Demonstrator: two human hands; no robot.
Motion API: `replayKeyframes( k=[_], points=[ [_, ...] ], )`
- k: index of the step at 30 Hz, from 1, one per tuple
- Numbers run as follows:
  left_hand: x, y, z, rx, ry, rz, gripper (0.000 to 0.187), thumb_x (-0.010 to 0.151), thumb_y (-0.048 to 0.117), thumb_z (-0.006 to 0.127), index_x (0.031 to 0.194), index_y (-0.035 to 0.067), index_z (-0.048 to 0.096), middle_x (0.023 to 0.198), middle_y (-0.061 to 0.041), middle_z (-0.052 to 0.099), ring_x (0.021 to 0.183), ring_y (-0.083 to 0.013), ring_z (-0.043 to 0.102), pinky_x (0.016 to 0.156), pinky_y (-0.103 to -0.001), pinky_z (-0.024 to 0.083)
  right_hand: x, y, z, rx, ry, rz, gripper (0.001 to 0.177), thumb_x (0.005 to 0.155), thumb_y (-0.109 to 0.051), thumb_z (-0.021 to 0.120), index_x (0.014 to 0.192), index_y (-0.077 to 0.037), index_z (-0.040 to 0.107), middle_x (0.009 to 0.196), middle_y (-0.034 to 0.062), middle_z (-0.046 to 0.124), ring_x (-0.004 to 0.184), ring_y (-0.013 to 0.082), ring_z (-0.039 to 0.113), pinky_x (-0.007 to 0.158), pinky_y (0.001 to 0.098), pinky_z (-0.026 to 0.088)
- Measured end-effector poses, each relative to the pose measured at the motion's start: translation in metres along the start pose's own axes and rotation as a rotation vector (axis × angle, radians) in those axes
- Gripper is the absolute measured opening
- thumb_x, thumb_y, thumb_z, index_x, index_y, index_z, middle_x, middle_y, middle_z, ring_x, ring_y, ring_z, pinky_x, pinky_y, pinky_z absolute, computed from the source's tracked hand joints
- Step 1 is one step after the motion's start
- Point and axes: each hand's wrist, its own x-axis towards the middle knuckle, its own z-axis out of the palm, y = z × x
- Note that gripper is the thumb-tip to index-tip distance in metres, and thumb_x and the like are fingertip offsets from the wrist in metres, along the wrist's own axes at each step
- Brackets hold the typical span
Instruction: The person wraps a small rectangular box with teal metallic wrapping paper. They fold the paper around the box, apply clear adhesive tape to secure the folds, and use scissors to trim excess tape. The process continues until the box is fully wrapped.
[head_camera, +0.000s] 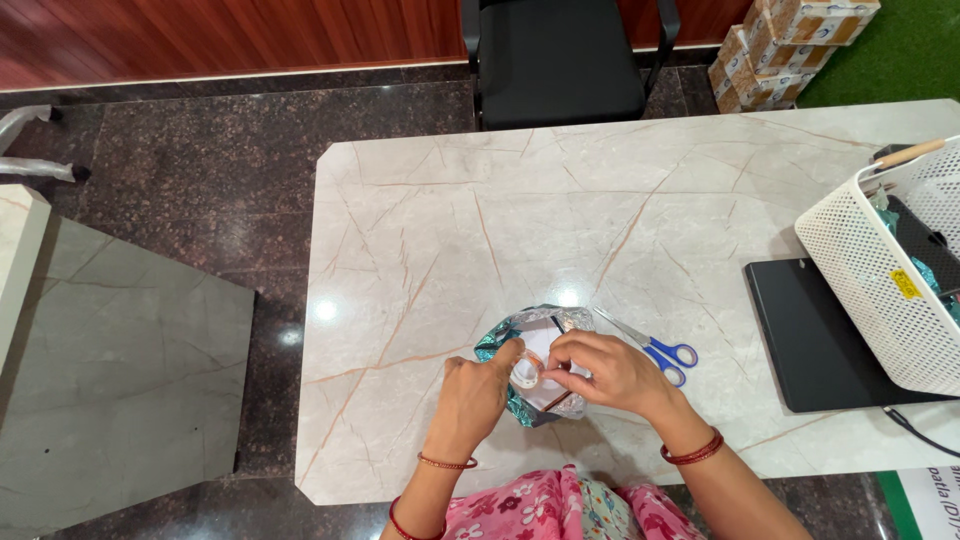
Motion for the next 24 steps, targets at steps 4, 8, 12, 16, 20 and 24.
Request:
replayKeyframes(
  k=[4,8,12,16,20,24],
  points=[
    [0.001,0.006,-0.015,-0.1,-0.041,-0.037,0.033,0.102,0.023,0.054,0.134,0.018,0.056,0.058,-0.016,0.064,0.056,-0.0375,0.064,0.069,-0.051,0.047,-0.004,-0.01,-0.011,-0.062,0.101,-0.003,0.016,0.082,-0.011,0.08,0.092,-0.004,0.069,0.094,0.0087,0.072,0.081,0.0251,0.071,0.069,0.0331,0.057],
    [-0.003,-0.009,-0.037,-0.294,-0.112,-0.017,0.053,0.098,0.021,0.053,0.149,0.016,0.043,0.087,-0.016,0.074,0.07,-0.039,0.068,0.072,-0.05,0.052,-0.026,-0.037,-0.034,0.014,0.235,0.074,0.017,0.084,-0.009,0.077,0.098,-0.002,0.069,0.095,0.0083,0.073,0.084,0.0198,0.074,0.073,0.0302,0.059],
    [-0.007,-0.02,-0.036,-0.237,-0.174,-0.013,0.074,0.084,0.018,0.066,0.151,0.015,0.034,0.111,-0.009,0.077,0.081,-0.0376,0.072,0.074,-0.047,0.051,-0.052,-0.075,-0.035,0.266,0.135,0.152,0.009,0.085,-0.008,0.074,0.093,-0.005,0.07,0.098,0.0095,0.079,0.09,0.0198,0.078,0.079,0.032,0.061],
    [-0.012,-0.027,-0.018,-0.262,-0.055,0.019,0.059,0.087,0.022,0.074,0.137,0.012,0.044,0.112,-0.008,0.077,0.081,-0.0369,0.072,0.079,-0.045,0.051,-0.054,-0.099,0.014,0.564,-0.27,0.418,0.015,0.09,-0.013,0.073,0.097,0.0,0.075,0.094,0.0099,0.081,0.09,0.0183,0.078,0.081,0.0324,0.06],
    [-0.014,-0.038,-0.007,-0.28,-0.015,0.016,0.048,0.092,0.021,0.07,0.131,0.01,0.045,0.113,-0.006,0.077,0.083,-0.0346,0.072,0.079,-0.044,0.05,-0.03,-0.078,0.071,0.575,-0.264,0.329,0.018,0.097,-0.019,0.068,0.096,-0.001,0.066,0.088,0.0089,0.074,0.082,0.0174,0.073,0.074,0.0324,0.057],
    [-0.011,-0.044,-0.007,-0.314,0.009,0.034,0.038,0.096,0.019,0.067,0.128,0.01,0.049,0.11,-0.003,0.079,0.088,-0.031,0.074,0.08,-0.043,0.05,-0.026,-0.05,0.083,0.442,-0.119,0.335,0.015,0.096,-0.015,0.067,0.101,-0.001,0.066,0.092,0.0104,0.075,0.085,0.0205,0.073,0.077,0.0328,0.056]
  ],
)
